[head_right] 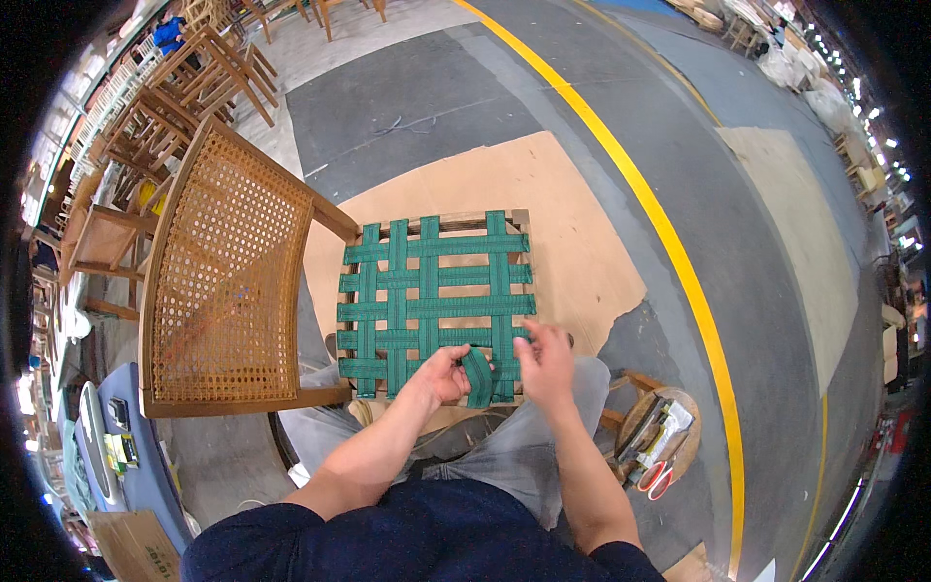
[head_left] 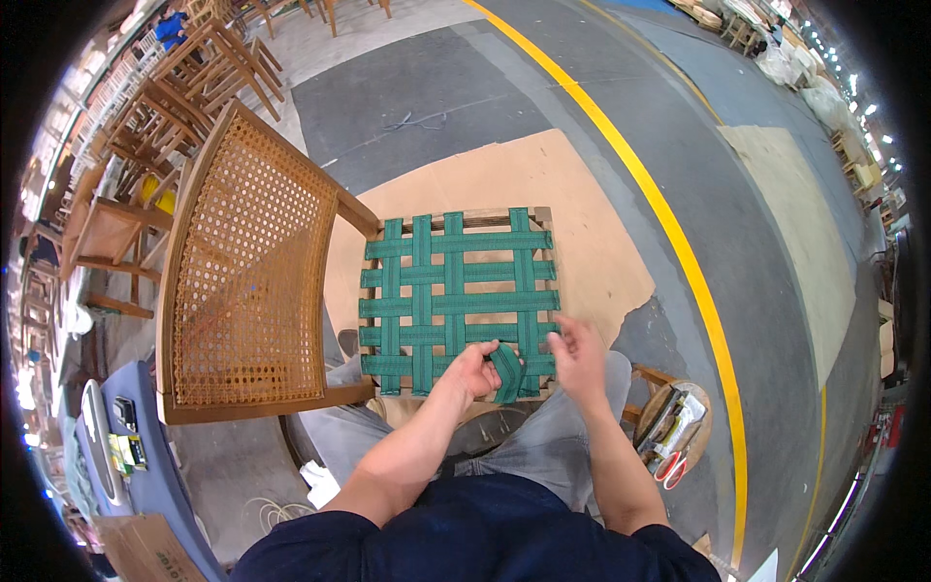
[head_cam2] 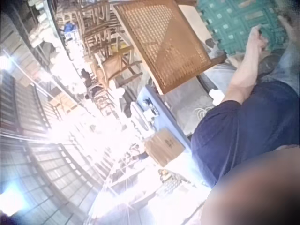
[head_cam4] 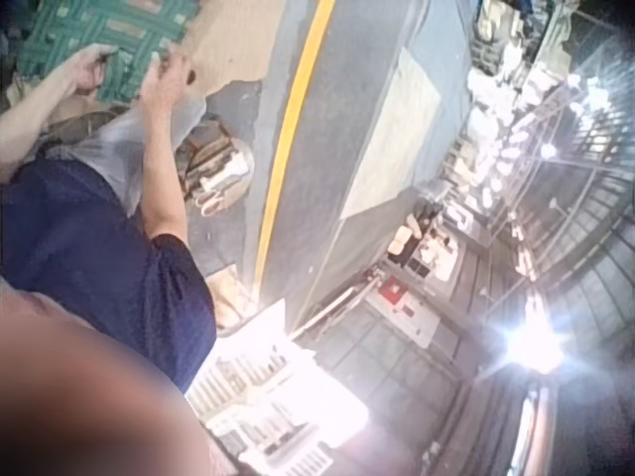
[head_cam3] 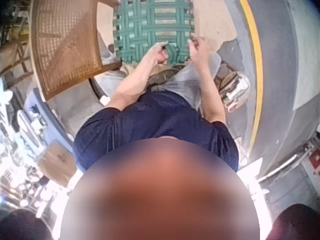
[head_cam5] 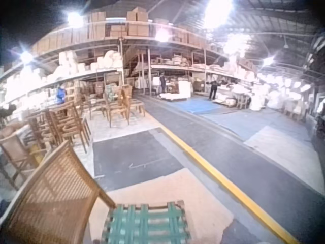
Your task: The person weaves green straps into a wooden chair frame to create a seat. They use a staple gun to secure the straps and scissors to trim excess material.
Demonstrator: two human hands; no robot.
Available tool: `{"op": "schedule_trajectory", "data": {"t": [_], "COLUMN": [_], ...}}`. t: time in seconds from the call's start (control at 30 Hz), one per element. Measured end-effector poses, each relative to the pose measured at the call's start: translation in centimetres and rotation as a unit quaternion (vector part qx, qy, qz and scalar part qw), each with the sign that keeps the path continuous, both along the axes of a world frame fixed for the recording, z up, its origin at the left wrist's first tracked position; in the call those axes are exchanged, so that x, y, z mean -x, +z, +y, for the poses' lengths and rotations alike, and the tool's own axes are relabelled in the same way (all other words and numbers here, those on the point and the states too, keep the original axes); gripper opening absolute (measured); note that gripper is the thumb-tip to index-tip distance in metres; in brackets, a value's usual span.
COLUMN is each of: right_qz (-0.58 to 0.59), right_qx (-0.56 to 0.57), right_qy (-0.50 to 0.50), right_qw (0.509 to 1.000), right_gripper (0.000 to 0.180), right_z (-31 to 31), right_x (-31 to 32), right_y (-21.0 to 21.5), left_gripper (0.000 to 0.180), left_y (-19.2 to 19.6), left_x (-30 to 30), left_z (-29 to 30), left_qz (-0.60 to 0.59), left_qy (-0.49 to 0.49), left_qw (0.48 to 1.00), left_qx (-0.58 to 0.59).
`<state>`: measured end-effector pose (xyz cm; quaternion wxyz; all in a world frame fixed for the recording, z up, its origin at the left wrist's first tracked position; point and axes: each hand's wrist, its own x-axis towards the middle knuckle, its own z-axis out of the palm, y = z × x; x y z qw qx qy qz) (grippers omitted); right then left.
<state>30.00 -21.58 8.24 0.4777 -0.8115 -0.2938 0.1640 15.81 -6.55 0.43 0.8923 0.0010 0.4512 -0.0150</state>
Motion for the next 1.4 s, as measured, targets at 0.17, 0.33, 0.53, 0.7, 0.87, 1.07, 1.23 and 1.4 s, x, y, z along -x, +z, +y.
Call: {"op": "schedule_trajectory", "data": {"t": [0.17, 0.33, 0.53, 0.7, 0.87, 1.07, 1.23, 1.4], "right_qz": [-0.049, 0.248, 0.423, 0.395, 0.361, 0.348, 0.075, -0.053], "right_qx": [0.171, 0.384, 0.230, 0.036, -0.004, 0.168, 0.194, 0.183], "right_qy": [0.138, 0.190, 0.000, -0.054, 0.047, 0.112, 0.109, 0.114], "right_qw": [0.974, 0.869, 0.876, 0.917, 0.931, 0.915, 0.972, 0.975], "right_gripper": [0.029, 0.036, 0.027, 0.015, 0.013, 0.017, 0.021, 0.027], "right_z": [5.4, 13.1, 13.0, 9.9, 11.1, 15.5, 15.5, 19.0], "right_x": [-3.1, -1.7, -0.3, 2.2, -0.7, -3.3, -6.9, -8.9], "right_y": [-5.9, -4.2, -6.8, -7.3, -4.8, -4.7, -7.4, -7.5], "left_gripper": [0.020, 0.017, 0.016, 0.026, 0.044, 0.042, 0.045, 0.010], "left_y": [-0.7, -3.1, -1.6, 1.6, 2.8, 1.6, 1.0, -1.0], "left_x": [-1.6, 1.0, 1.0, 3.8, 3.9, -1.0, -6.5, -9.3], "left_z": [-0.3, -0.1, -0.3, -3.2, 0.6, 7.9, 7.3, 12.1], "left_qz": [-0.152, -0.145, -0.173, 0.010, 0.097, -0.019, 0.125, 0.126], "left_qy": [0.095, 0.166, 0.103, -0.131, -0.178, -0.083, -0.227, 0.019], "left_qw": [0.983, 0.975, 0.979, 0.931, 0.746, 0.931, 0.845, 0.982], "left_qx": [0.041, 0.022, 0.023, -0.340, -0.634, -0.355, -0.467, -0.138]}}
